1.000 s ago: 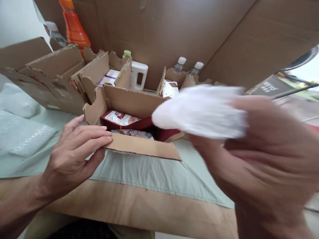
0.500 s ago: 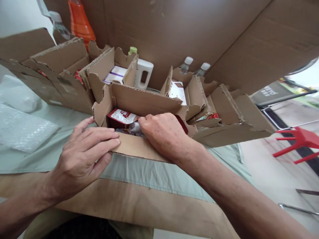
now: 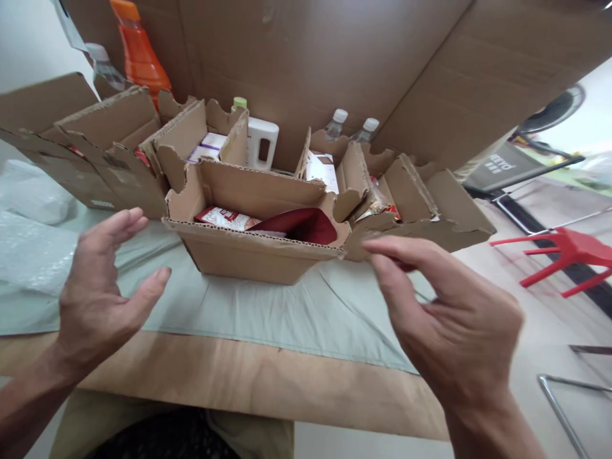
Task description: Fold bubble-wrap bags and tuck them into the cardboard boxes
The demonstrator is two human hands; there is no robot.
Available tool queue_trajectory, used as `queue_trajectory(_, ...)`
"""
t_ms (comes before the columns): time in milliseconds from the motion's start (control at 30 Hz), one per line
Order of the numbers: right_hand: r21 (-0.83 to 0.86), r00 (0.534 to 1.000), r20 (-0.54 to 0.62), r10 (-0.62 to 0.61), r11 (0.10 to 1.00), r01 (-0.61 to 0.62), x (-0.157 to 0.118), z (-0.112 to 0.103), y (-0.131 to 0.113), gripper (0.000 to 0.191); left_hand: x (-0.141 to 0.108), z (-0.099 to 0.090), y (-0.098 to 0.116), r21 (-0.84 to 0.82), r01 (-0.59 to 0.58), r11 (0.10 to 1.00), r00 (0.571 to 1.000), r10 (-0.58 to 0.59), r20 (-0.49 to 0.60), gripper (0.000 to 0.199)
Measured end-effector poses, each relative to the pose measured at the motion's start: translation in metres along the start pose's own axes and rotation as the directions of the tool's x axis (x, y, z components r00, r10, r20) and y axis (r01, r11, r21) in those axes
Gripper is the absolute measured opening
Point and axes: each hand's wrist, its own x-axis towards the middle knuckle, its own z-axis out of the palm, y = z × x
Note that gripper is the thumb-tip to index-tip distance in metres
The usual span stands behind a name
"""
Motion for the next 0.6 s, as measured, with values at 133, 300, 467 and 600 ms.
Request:
queue_trajectory(133,0.148,0.969,0.121,0.215,0.962,-0.231,-0.040,0.017,0.037,0.032,-0.002,0.022,-0.027,-0.211,0.345,0.915,0.927,-0.296,0.231,0.083)
queue_trajectory(300,0.414,0.900,0.420,0.116,0.858,-0.304,-0.041,0.092,0.047,0.057,0.009,0.066,-0.024,-0.406,0.415,0.814,0.899,-0.300,0.318,0.072)
queue_trajectory(467,0.415,0.908,0.376,0.185,0.842,-0.344,-0.058,0.101,0.030,0.044,-0.022,0.058,-0.001,-0.388,0.422,0.819,0.901,-0.330,0.283,0.065)
queue_trajectory(600,0.362,0.896,0.418,0.151,0.877,-0.317,-0.097,0.067,0.004,0.035,-0.091,0.004,0.003,-0.211,0.495,0.843,0.857,-0.433,0.280,0.055)
